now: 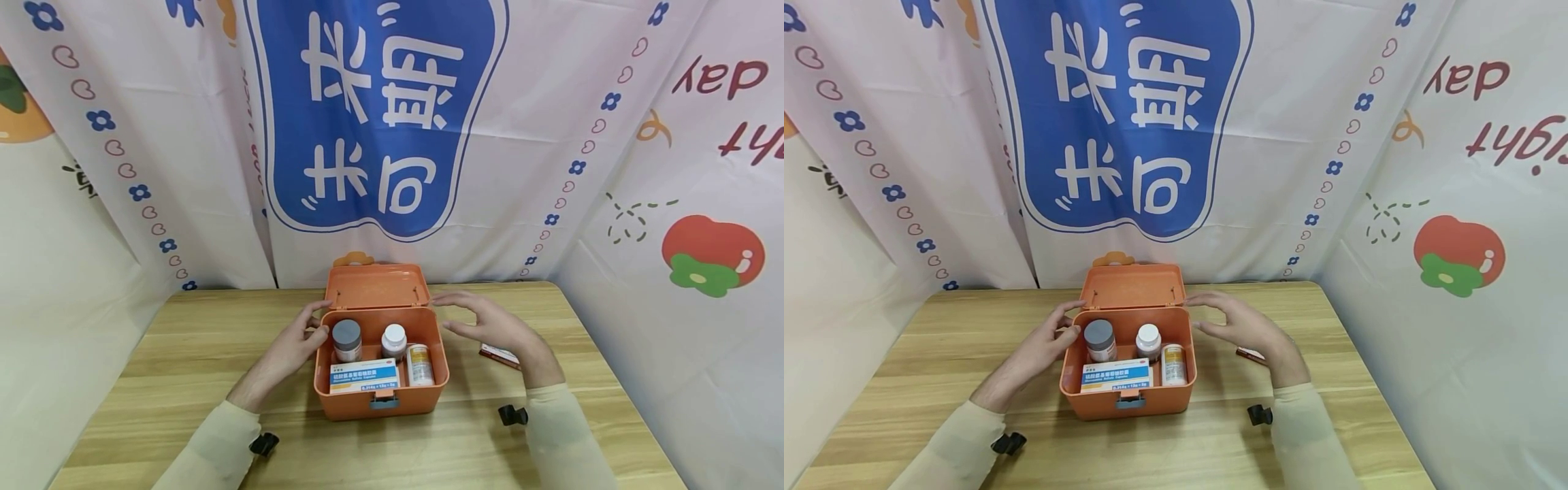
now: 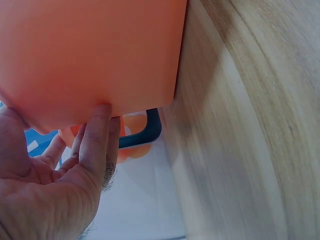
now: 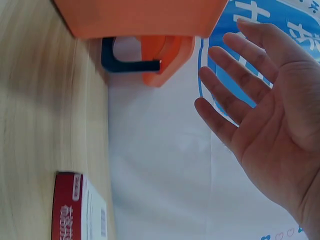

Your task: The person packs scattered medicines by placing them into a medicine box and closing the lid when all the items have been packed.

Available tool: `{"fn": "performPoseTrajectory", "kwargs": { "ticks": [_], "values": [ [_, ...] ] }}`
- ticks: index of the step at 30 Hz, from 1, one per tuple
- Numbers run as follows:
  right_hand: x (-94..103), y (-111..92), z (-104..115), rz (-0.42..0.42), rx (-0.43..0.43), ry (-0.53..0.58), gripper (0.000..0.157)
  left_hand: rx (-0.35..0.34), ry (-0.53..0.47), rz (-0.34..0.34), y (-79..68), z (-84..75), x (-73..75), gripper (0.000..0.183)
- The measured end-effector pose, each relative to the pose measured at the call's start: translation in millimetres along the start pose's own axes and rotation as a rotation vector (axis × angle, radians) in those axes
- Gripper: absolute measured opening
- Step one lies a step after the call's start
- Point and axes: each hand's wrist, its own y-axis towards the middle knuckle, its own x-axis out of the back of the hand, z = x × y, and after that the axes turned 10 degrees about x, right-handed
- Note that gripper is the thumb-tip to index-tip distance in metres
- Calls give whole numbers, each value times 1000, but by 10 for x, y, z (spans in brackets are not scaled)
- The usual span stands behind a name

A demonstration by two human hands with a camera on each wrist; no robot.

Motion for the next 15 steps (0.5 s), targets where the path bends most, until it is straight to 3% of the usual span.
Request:
{"fn": "performPoseTrajectory", "kwargs": {
  "ticks": [15],
  "values": [
    [69, -174, -287, -35, -58, -23, 46, 5, 13, -8, -6, -6, -1, 57]
  ]
}}
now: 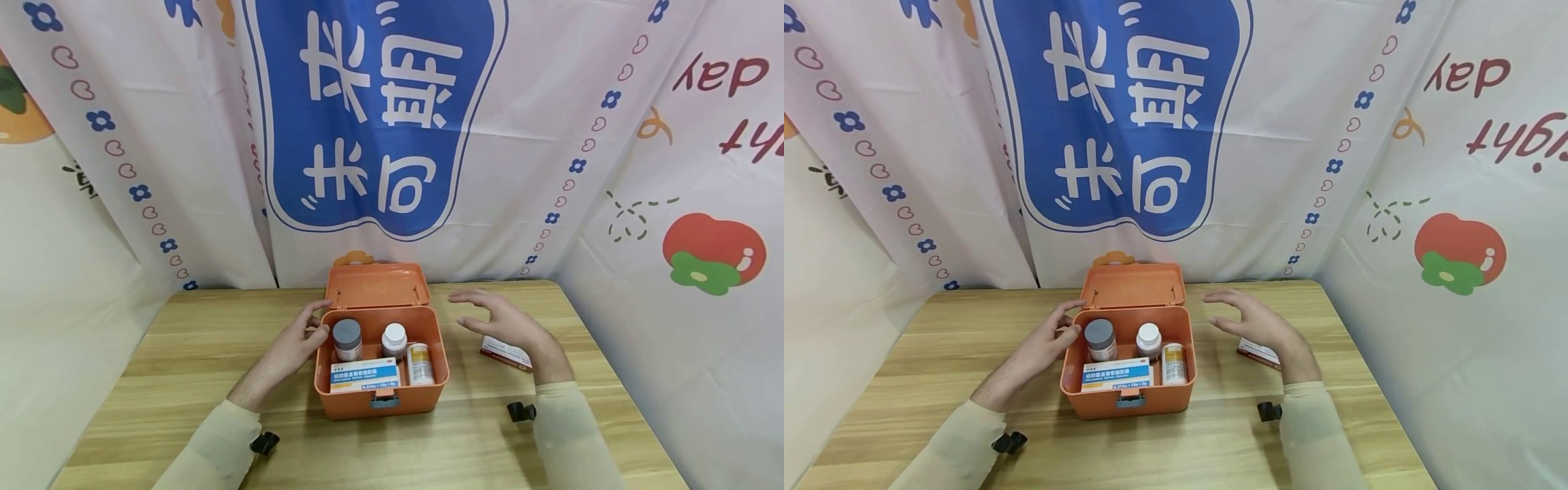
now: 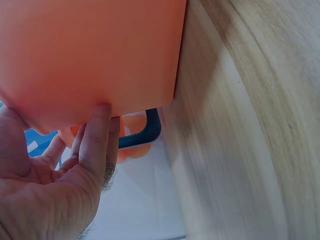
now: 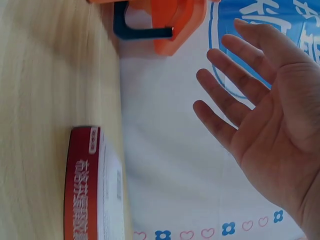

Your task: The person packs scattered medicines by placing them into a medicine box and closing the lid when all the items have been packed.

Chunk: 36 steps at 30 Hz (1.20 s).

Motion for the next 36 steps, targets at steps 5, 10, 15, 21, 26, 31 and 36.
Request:
{"fn": "performPoseTrajectory", "kwargs": {
  "ticks": [5, 10, 15, 21, 26, 31, 36],
  "values": [
    [8, -44, -99, -5, -6, -9, 49, 7, -1, 7, 0, -1, 2, 56],
    [3, -88, -201, 1, -35, 0, 54, 3, 9, -1, 11, -2, 7, 55],
    [-5, -131, -289, 1, -76, 14, 56, 0, 20, -6, 18, -3, 10, 55],
    [-24, -177, -384, 4, -140, 45, 57, -1, 21, -4, 13, -2, 9, 56],
    [-45, -225, -456, 18, -177, 59, 58, 1, 21, -7, 15, 4, 9, 55],
    [-65, -268, -511, 38, -189, 67, 57, 9, 31, -8, 18, 7, 6, 55],
    [-83, -289, -549, 53, -215, 57, 55, 9, 35, -5, 17, 7, 4, 56]
  ]
}}
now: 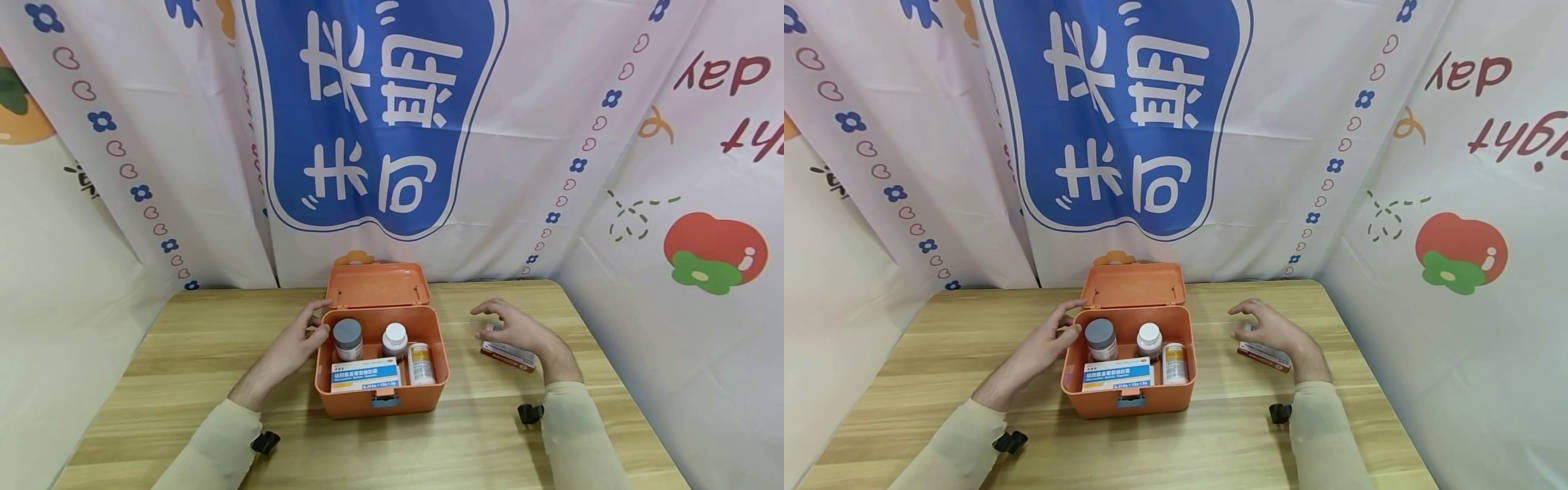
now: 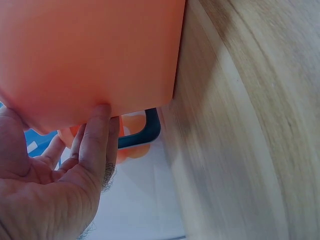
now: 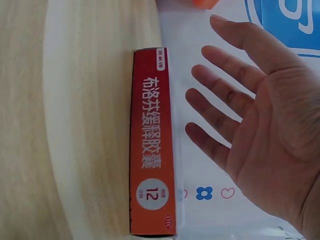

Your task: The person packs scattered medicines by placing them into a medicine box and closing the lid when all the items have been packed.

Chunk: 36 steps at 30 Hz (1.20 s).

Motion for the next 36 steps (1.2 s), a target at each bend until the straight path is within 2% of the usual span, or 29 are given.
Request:
{"fn": "performPoseTrajectory", "kwargs": {
  "ticks": [15, 24, 31, 36],
  "values": [
    [-18, -42, -42, 59, -52, -90, 48, -1, -26, 9, -13, -13, -1, 58],
    [-42, -66, -43, 84, -109, -71, 43, 19, -14, 7, 17, 12, -11, 54],
    [-67, -81, -78, 84, -56, -93, 32, 11, -13, 2, 1, 7, -6, 55],
    [-73, -66, -104, 94, -87, -86, 27, -2, -23, 5, -4, 8, -6, 57]
  ]
}}
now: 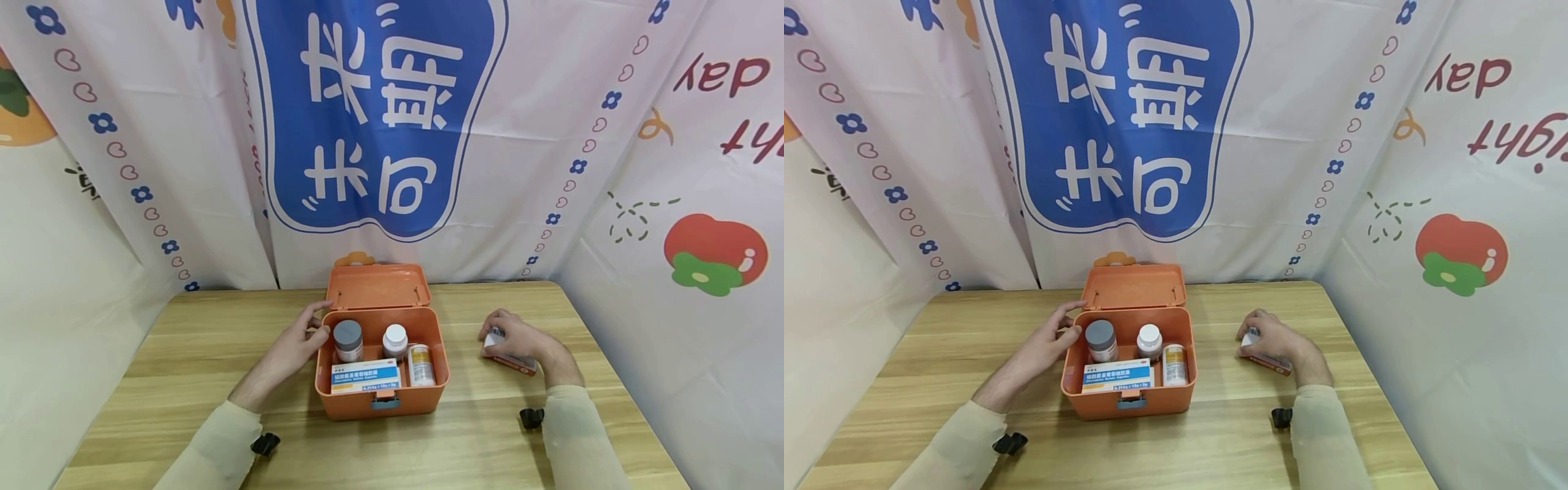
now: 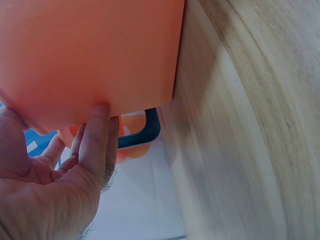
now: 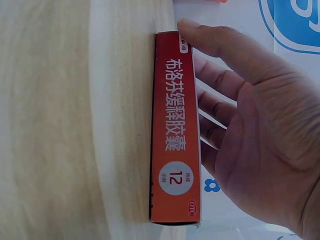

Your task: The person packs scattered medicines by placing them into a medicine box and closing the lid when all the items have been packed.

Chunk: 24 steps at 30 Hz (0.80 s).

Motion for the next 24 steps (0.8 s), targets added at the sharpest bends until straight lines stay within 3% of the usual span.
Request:
{"fn": "performPoseTrajectory", "kwargs": {
  "ticks": [12, 24],
  "values": [
    [-58, 112, -2, -24, -2, -42, 24, 12, -2, -3, -2, 3, -7, 58],
    [-65, 345, 77, -41, 49, -59, 22, 10, -7, 3, -11, -11, -4, 58]
  ]
}}
